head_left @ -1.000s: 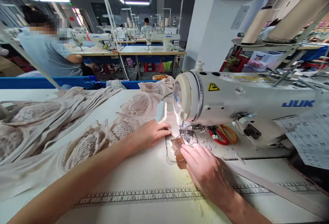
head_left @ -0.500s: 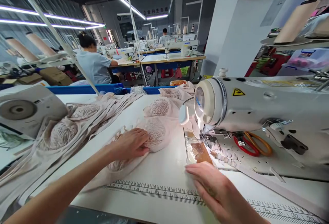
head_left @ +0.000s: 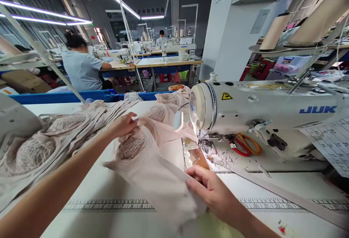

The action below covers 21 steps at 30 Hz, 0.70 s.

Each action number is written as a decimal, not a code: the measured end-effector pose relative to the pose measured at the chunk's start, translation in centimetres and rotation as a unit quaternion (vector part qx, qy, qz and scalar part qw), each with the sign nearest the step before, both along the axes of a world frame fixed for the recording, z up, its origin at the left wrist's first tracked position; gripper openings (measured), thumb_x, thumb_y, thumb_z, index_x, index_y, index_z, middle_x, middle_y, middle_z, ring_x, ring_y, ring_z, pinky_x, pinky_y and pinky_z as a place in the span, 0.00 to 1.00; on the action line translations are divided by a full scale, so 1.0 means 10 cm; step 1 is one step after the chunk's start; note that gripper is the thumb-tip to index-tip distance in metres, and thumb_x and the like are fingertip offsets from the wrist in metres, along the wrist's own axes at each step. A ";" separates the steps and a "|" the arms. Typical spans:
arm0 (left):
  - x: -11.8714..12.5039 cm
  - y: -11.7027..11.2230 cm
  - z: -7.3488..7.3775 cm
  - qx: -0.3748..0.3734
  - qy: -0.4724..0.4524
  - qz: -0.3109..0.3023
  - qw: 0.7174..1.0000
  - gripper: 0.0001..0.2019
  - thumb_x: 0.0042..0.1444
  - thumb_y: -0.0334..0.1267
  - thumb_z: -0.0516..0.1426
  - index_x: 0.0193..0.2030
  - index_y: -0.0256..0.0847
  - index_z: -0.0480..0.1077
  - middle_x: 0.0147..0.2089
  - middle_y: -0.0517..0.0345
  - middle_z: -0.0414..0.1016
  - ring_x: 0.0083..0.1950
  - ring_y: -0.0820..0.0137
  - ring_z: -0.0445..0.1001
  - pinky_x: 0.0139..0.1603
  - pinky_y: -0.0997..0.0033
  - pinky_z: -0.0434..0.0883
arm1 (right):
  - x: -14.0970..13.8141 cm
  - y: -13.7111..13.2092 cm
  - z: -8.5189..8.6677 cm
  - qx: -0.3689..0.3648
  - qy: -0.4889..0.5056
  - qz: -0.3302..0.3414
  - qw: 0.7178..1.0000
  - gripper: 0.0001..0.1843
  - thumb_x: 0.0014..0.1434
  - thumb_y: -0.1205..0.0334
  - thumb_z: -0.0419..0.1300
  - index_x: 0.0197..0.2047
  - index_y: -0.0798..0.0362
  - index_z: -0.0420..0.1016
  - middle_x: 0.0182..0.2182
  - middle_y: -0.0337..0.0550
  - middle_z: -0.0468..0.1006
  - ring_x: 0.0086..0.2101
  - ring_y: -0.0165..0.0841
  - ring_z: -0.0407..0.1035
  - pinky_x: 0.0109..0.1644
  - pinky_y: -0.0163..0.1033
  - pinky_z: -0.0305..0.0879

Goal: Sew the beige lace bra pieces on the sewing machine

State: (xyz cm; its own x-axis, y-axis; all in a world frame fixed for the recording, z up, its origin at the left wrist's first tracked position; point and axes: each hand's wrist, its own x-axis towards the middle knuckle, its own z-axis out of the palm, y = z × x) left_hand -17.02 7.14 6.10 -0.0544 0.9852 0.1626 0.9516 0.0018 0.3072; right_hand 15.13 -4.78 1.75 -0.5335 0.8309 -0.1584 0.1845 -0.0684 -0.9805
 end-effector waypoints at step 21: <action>1.74 0.36 -0.53 0.151 0.091 -0.307 0.935 0.10 0.58 0.26 0.49 0.39 0.33 0.72 0.42 0.43 0.76 0.48 0.57 0.73 0.51 0.57 0.70 | -0.34 -0.25 -0.31 0.672 -0.306 -0.134 0.661 0.13 0.60 0.75 0.48 0.29 0.55 0.69 0.23 0.41 0.66 0.25 0.34 0.58 0.27 0.41 0.46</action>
State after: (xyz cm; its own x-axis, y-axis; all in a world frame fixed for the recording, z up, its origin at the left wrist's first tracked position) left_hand 0.37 10.71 0.76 0.5619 0.7298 0.3895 0.7814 -0.6227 0.0395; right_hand 11.69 -7.28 -1.35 -0.5160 0.4916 0.7015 0.7328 0.6774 0.0642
